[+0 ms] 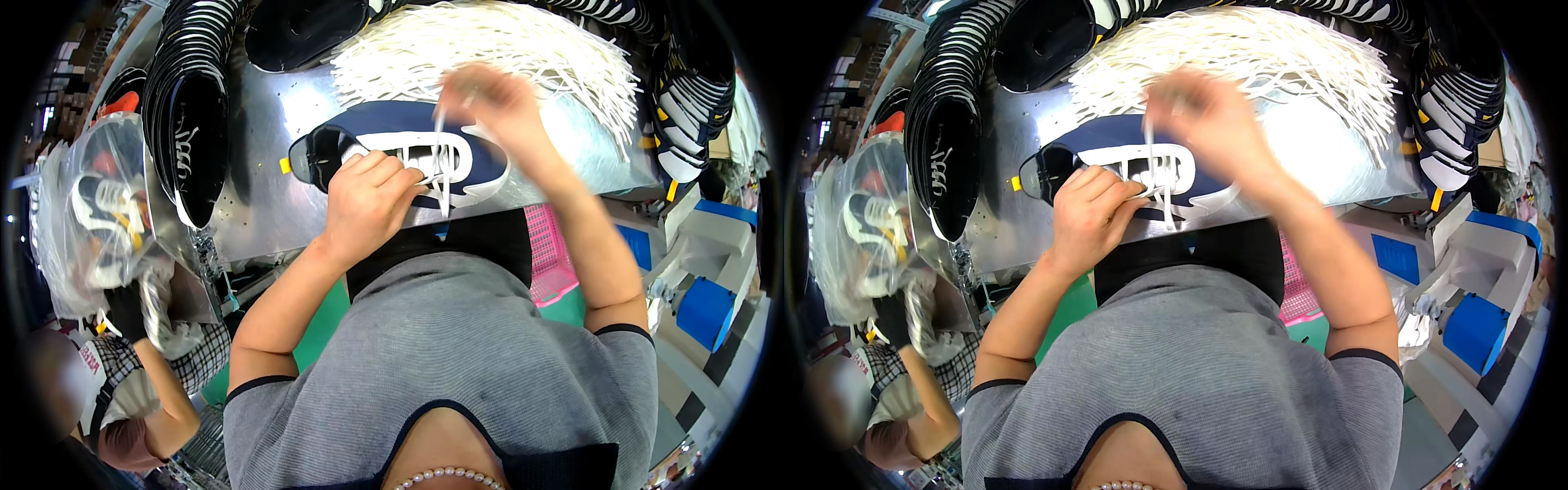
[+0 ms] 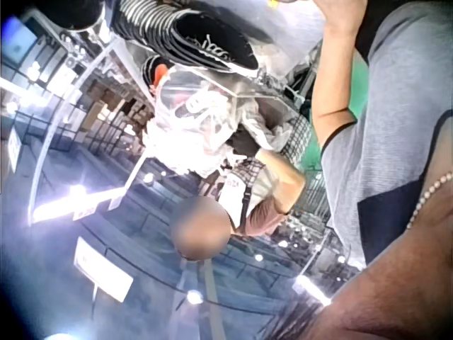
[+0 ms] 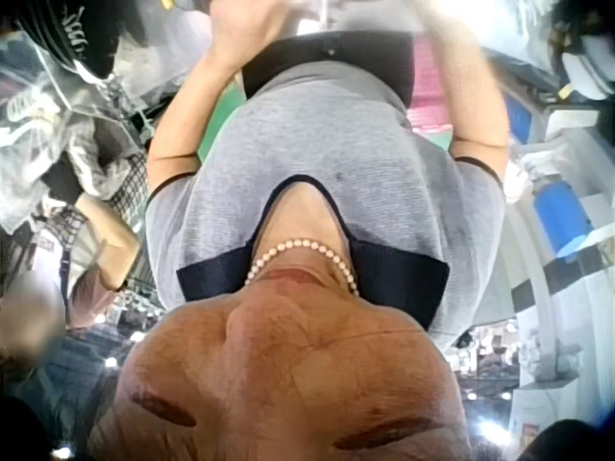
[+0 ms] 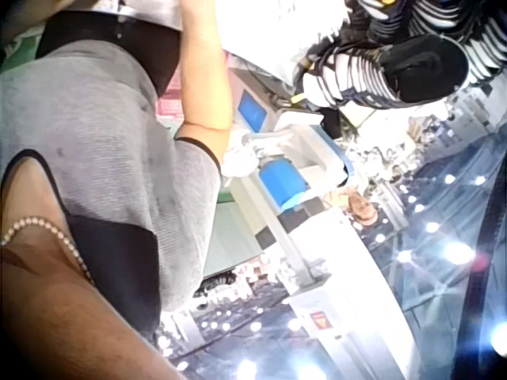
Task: The person threads white laces through the eyelets of a blue and yellow sneaker upper using a metal tool.
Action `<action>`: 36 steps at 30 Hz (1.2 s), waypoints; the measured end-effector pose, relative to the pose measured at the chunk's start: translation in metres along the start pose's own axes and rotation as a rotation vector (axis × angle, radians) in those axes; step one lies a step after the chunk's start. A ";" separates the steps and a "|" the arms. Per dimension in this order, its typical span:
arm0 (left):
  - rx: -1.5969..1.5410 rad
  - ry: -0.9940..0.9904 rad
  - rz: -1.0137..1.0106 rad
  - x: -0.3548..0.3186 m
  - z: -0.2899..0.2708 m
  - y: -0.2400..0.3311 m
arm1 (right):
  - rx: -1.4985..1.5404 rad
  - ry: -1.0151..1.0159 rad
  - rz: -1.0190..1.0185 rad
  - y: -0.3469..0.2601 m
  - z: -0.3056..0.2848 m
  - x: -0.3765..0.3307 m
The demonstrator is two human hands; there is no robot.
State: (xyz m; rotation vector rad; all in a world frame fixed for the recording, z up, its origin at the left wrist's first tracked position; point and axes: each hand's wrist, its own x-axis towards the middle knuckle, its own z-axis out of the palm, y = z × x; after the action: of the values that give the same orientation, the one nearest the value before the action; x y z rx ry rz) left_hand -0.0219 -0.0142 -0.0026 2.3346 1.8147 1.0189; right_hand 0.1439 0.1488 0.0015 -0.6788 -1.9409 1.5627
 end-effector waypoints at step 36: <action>-0.076 0.071 -0.670 0.010 0.014 0.006 | -0.271 -0.019 0.099 -0.003 0.025 -0.047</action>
State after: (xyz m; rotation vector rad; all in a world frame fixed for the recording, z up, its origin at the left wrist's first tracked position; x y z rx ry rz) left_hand -0.0089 -0.0024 -0.0070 1.4651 2.2797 1.0299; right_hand 0.1602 0.0981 -0.0052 -0.8857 -2.1867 1.3780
